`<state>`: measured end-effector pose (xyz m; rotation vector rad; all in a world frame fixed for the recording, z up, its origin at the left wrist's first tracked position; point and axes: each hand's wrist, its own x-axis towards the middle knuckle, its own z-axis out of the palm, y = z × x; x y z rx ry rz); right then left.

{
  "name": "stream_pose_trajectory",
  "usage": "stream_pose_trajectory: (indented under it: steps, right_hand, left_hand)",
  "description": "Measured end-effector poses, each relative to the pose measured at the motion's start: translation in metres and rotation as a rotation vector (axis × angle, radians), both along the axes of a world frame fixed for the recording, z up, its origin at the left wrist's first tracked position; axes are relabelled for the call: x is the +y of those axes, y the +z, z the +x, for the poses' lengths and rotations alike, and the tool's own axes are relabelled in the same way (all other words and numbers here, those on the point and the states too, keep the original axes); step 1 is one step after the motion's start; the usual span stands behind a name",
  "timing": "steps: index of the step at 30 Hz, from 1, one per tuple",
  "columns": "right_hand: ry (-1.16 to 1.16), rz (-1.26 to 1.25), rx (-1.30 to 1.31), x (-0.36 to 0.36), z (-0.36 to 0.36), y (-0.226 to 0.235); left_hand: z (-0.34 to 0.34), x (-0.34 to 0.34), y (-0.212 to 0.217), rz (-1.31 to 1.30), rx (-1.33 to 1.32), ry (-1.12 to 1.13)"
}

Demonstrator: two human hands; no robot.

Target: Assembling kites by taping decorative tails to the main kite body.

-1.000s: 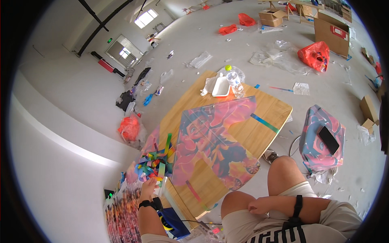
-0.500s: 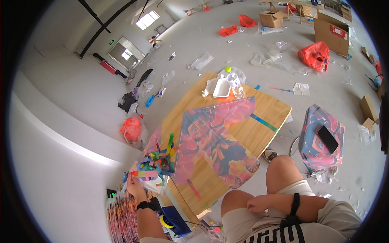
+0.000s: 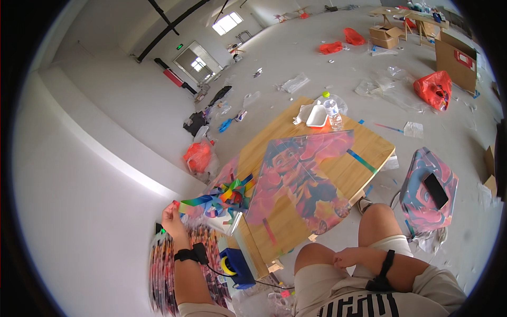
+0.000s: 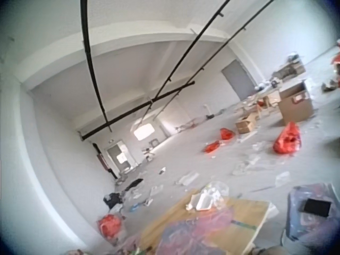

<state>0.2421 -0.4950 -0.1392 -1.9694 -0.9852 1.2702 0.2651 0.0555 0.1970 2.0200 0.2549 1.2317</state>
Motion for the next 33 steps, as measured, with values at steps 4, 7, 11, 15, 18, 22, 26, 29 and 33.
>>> stream_pose_trajectory:
  steps: [4,7,11,15,18,22,26,29,33]
  right_hand:
    - [-0.008,-0.013,0.047,-0.004,-0.004,0.01]
    - [-0.024,-0.038,-0.035,-0.005,-0.011,0.006]
    - [-0.084,0.119,-0.196,-0.005,-0.017,0.004]
    - [-0.42,0.45,-0.229,-0.012,-0.017,0.081]
    - [-0.519,0.748,-0.262,-0.01,-0.015,0.177]
    - [-0.468,0.987,-0.456,0.008,-0.024,0.256]
    - [-0.434,0.923,-0.233,0.023,-0.03,0.262]
    - [-0.433,0.822,-0.109,0.028,-0.031,0.231]
    - [-0.49,0.833,-0.111,0.023,-0.032,0.196]
  left_hand:
    - [-0.024,-0.011,0.005,-0.015,0.097,-0.081]
    - [-0.04,-0.02,0.006,-0.021,0.222,-0.087]
    - [-0.06,-0.047,0.011,-0.082,0.188,-0.125]
    - [-0.09,-0.142,0.024,-0.161,0.127,-0.3]
    - [-0.124,-0.218,0.03,-0.172,0.124,-0.506]
    - [-0.156,-0.272,0.012,-0.258,0.185,-0.916]
    - [-0.164,-0.302,-0.005,-0.277,0.392,-0.986]
    - [-0.157,-0.303,-0.017,-0.331,0.482,-1.002]
    - [-0.151,-0.285,-0.023,-0.432,0.543,-0.866]
